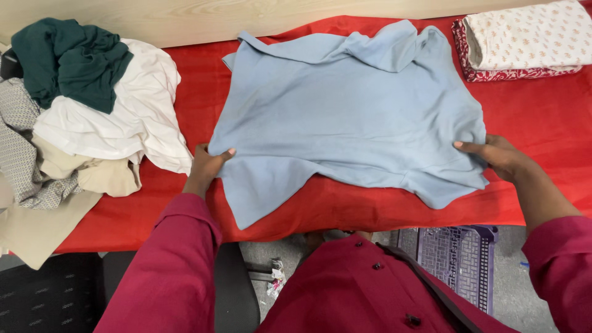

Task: The person folds a white patterned long-sleeve shirt on a red-covered table, then folds a light blue sweatshirt. Both items are folded into neat rectangles and stacked.

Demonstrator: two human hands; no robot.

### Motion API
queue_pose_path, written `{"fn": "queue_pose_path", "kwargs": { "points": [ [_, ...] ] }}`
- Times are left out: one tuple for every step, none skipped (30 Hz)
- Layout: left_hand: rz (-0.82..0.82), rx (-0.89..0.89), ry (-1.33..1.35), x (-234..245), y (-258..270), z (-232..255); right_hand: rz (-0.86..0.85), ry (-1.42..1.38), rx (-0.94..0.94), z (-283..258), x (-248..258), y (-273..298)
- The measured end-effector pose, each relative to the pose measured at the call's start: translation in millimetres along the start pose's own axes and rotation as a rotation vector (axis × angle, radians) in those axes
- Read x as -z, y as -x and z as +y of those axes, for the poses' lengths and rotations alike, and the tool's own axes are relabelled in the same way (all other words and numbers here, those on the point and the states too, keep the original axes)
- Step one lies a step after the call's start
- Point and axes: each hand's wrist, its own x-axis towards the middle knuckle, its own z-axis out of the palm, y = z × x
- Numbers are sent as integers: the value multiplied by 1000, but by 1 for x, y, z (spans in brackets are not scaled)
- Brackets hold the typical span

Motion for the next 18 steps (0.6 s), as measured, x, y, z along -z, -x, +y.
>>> {"fn": "queue_pose_path", "kwargs": {
  "points": [
    [-84,11,9,4,3,5,-5,-82,3,-3,-3,9],
    [-167,22,19,8,6,9,-11,-164,7,-6,-7,16],
    [-252,21,52,12,9,11,-19,-243,14,-9,-11,22],
    [-337,21,85,16,10,12,-13,-289,11,-11,-15,27],
    [-421,18,118,19,11,11,-7,-337,9,-12,-18,31],
    [-387,-18,43,21,11,9,0,-384,7,-10,-21,34],
    [-353,-56,-34,21,11,5,14,-393,16,-6,-25,37],
    [-318,-93,-111,20,9,1,28,-402,25,-1,-30,39],
    [-230,-132,-9,16,9,-4,42,-409,38,3,-32,39],
    [-142,-171,94,13,9,-12,88,-355,81,6,-36,37],
    [-55,-210,198,10,8,-19,135,-299,122,9,-39,36],
    [36,-269,216,7,8,-26,183,-244,164,10,-38,35],
    [129,-329,234,4,8,-30,235,-297,184,10,-37,35],
    [222,-388,251,2,7,-32,287,-351,204,8,-35,35],
    [238,-417,344,1,6,-34,336,-401,224,6,-33,36],
    [255,-446,438,1,6,-34,288,-482,227,3,-29,37],
    [269,-477,530,2,6,-32,241,-565,229,0,-24,39],
    [234,-411,582,5,7,-30,192,-648,231,-1,-20,41]
  ]
}}
